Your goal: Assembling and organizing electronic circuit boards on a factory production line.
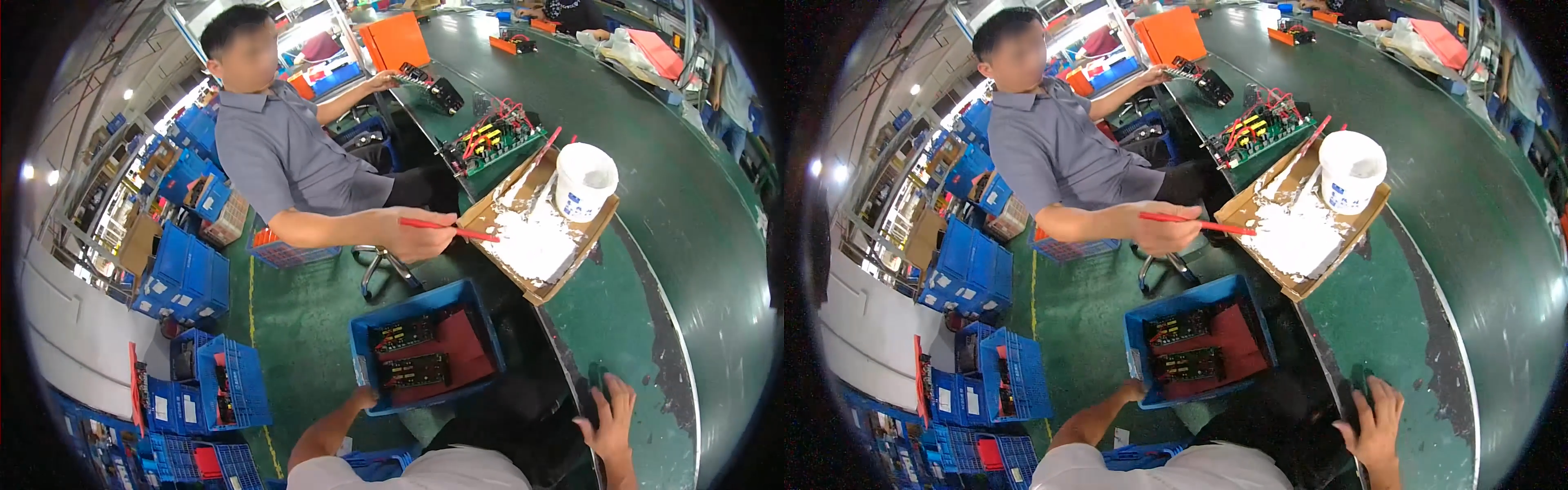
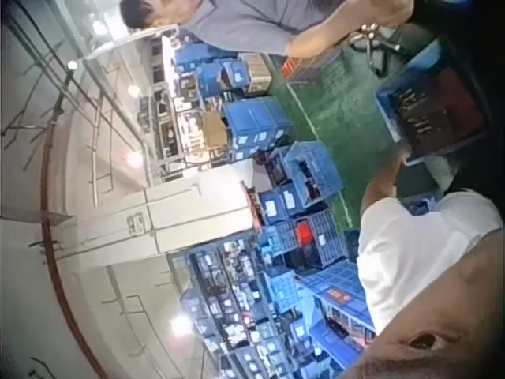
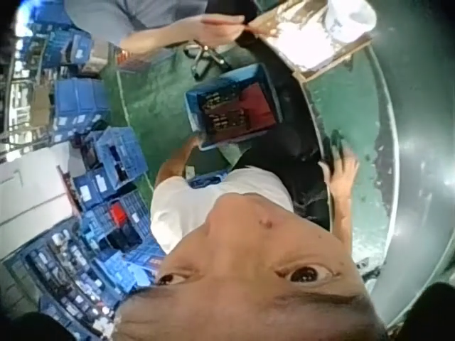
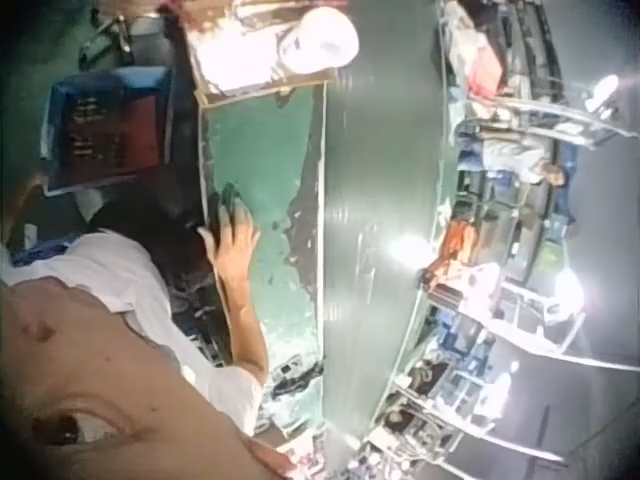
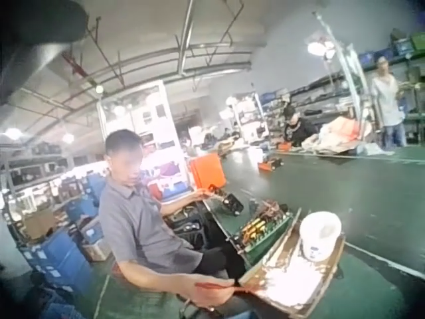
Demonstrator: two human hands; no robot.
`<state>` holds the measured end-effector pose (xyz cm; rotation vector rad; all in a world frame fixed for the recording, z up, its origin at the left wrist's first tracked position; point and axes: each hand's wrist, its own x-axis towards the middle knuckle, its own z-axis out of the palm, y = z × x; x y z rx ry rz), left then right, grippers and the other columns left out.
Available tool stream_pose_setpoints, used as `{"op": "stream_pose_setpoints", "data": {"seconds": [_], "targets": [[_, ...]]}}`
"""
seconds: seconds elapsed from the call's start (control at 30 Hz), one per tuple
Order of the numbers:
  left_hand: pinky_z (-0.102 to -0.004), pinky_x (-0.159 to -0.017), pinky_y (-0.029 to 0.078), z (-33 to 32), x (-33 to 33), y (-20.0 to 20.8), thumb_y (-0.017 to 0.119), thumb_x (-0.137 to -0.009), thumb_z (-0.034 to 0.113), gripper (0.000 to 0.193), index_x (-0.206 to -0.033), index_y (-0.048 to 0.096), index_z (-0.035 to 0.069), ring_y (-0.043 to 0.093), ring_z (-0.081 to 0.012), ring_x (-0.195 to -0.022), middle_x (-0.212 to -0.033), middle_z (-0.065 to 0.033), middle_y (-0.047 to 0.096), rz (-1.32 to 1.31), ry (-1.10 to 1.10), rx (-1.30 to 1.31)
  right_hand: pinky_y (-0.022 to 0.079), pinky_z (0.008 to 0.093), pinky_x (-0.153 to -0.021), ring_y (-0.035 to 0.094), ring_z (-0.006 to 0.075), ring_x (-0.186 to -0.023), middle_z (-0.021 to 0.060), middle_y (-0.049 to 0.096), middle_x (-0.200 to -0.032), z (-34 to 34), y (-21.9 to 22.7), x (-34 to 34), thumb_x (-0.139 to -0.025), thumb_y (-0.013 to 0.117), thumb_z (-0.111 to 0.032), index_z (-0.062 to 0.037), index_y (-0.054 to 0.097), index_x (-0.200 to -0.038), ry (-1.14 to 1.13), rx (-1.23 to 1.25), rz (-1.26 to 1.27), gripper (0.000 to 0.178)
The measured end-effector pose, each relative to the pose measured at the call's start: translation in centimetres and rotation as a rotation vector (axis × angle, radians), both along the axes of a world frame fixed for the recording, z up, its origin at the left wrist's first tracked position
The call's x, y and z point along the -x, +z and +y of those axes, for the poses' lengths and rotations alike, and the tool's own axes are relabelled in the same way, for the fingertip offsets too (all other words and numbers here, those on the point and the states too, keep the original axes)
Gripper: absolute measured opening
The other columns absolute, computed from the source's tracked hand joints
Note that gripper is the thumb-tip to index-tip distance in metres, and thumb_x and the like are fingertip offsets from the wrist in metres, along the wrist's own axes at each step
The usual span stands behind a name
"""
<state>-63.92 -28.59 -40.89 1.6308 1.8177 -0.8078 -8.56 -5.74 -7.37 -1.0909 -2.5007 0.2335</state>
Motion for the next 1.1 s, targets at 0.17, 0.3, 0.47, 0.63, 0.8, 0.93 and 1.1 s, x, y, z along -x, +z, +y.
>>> {"op": "stream_pose_setpoints", "data": {"seconds": [0.17, 0.3, 0.47, 0.63, 0.8, 0.93, 1.1], "targets": [[-0.0461, -0.079, 0.052, -13.4, 7.3, 7.8, 0.058, -0.074, 0.031, 0.030, -0.093, 0.071, 0.013, 0.064, -0.0330, -0.095, -0.105, -0.0161, 0.066, 0.166, 0.097, 0.210, 0.032, 0.0577, -0.096, 0.046, 0.0407, -0.115, 0.0204, 0.051, -0.123, 1.7, 1.1, 0.5, -0.075, 0.070, -0.036, -0.0019, 0.056, -0.114, 0.303, -0.005, 0.010, 0.053], [-0.0430, -0.080, 0.054, -15.8, 11.6, 20.2, 0.073, -0.063, 0.032, 0.036, -0.092, 0.073, 0.010, 0.067, -0.0327, -0.092, -0.099, -0.0148, 0.069, 0.475, 0.372, 0.340, 0.030, 0.0559, -0.102, 0.043, 0.0353, -0.122, 0.0172, 0.050, -0.127, 3.2, 1.5, 2.9, -0.073, 0.071, -0.030, -0.0031, 0.057, -0.114, 0.529, -0.083, -0.064, 0.051], [-0.0466, -0.071, 0.052, -33.5, 13.2, 41.2, 0.057, -0.077, 0.025, 0.022, -0.079, 0.071, 0.008, 0.066, -0.0336, -0.079, -0.083, -0.0176, 0.068, 1.017, 0.622, -0.311, 0.028, 0.0506, -0.107, 0.036, 0.0349, -0.131, 0.0170, 0.045, -0.137, 5.4, -1.8, 5.6, -0.067, 0.059, -0.005, 0.0004, 0.057, -0.116, 0.545, -0.087, -0.024, 0.050], [-0.0425, -0.068, 0.054, -40.2, 2.6, 46.9, 0.058, -0.072, 0.014, 0.013, -0.072, 0.070, 0.010, 0.067, -0.0292, -0.077, -0.084, -0.0132, 0.069, 0.807, 0.247, 0.060, 0.030, 0.0521, -0.107, 0.035, 0.0428, -0.130, 0.0247, 0.035, -0.142, 5.0, -2.5, 6.2, -0.064, 0.054, 0.002, 0.0038, 0.056, -0.114, 0.471, -0.097, 0.068, 0.050], [-0.0454, -0.079, 0.051, -37.6, -11.9, 44.9, 0.058, -0.083, 0.047, 0.044, -0.093, 0.071, 0.007, 0.064, -0.0378, -0.089, -0.093, -0.0197, 0.068, 0.792, 1.201, -0.678, 0.025, 0.0497, -0.111, 0.029, 0.0381, -0.136, 0.0175, 0.028, -0.150, 4.8, -3.8, 4.7, -0.064, 0.051, 0.006, 0.0019, 0.056, -0.117, 0.385, -0.127, -0.053, 0.053], [-0.0669, -0.098, 0.030, -48.3, -15.1, 41.9, 0.053, -0.082, 0.054, 0.056, -0.104, 0.069, 0.004, 0.054, -0.0398, -0.115, -0.114, -0.0229, 0.062, 0.864, 1.352, -0.337, 0.027, 0.0495, -0.109, 0.032, 0.0403, -0.133, 0.0207, 0.034, -0.146, 4.2, -4.4, 5.7, -0.063, 0.054, 0.005, 0.0011, 0.060, -0.112, 0.485, -0.116, 0.091, 0.050], [-0.0458, -0.068, 0.051, -41.4, -13.9, 42.1, 0.054, -0.082, 0.027, 0.023, -0.087, 0.068, 0.009, 0.066, -0.0311, -0.080, -0.093, -0.0131, 0.068, 1.123, 1.089, -0.280, 0.032, 0.0494, -0.106, 0.039, 0.0393, -0.128, 0.0239, 0.042, -0.138, 5.3, -4.3, 3.5, -0.062, 0.062, -0.005, -0.0049, 0.066, -0.104, 0.373, -0.195, 0.046, 0.042]]}}
